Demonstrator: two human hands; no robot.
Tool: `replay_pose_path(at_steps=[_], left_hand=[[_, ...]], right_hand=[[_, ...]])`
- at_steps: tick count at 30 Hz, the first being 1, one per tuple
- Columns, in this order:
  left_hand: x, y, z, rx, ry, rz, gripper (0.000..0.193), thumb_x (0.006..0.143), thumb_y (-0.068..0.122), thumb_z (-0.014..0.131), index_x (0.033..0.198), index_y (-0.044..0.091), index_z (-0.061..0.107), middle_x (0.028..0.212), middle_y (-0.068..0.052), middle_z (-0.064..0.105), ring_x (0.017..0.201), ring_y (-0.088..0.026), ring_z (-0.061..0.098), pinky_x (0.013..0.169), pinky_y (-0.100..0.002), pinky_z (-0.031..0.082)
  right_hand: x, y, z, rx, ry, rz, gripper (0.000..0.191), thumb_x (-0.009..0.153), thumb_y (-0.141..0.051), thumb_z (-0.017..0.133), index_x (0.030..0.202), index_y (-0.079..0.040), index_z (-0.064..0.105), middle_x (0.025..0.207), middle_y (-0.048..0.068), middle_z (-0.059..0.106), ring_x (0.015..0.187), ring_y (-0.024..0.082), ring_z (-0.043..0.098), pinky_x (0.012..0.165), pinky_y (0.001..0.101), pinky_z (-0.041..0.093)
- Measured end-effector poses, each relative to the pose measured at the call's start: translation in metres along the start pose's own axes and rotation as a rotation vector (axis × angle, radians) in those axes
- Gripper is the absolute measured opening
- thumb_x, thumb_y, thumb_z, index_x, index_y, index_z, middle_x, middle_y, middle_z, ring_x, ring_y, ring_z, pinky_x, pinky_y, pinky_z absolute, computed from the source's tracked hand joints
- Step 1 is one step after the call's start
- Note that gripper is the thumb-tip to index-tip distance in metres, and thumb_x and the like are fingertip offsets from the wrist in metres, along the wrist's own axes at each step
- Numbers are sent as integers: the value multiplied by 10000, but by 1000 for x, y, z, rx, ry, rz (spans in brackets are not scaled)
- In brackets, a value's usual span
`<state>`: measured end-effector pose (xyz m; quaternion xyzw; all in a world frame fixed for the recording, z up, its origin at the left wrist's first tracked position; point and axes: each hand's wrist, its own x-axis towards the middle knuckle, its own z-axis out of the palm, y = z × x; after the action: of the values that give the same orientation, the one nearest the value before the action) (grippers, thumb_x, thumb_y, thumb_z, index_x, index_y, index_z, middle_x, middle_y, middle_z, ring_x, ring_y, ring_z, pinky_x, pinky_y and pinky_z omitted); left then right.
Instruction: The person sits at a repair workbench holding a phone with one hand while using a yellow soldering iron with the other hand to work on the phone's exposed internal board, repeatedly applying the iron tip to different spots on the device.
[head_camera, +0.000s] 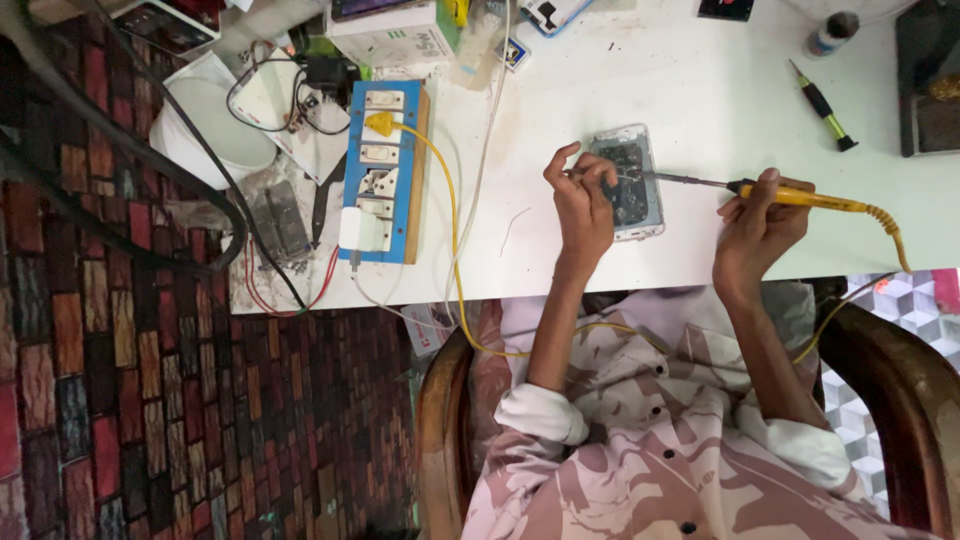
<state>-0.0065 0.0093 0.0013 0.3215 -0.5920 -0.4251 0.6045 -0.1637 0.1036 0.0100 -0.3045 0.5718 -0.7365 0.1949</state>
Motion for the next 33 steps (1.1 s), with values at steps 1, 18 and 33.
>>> replay_pose_path(at_steps=[1, 18, 33], left_hand=[[-2, -1, 0, 7, 14, 18, 316, 1134, -16, 296, 1421, 96, 224, 858, -95, 548, 787, -186, 522, 841, -333, 460], [19, 38, -15, 83, 212, -126, 256, 1170, 289, 375, 1218, 51, 457, 795, -59, 679, 625, -100, 487, 663, -268, 394], [22, 24, -33, -155, 116, -104, 158, 1169, 164, 396, 1140, 40, 490, 908, -74, 630, 828, -136, 554, 817, -296, 443]], right_hand=[[0, 0, -1, 18, -8, 6, 263, 1221, -228, 554, 1100, -17, 456, 822, 60, 505, 587, 111, 499, 582, 244, 460], [1, -3, 2, -55, -8, 3, 254, 1215, -236, 543, 1101, -24, 462, 808, 56, 509, 623, 122, 535, 600, 262, 449], [0, -6, 4, -17, -25, 3, 250, 1223, -213, 544, 1105, -12, 452, 825, 64, 510, 643, 136, 551, 616, 267, 440]])
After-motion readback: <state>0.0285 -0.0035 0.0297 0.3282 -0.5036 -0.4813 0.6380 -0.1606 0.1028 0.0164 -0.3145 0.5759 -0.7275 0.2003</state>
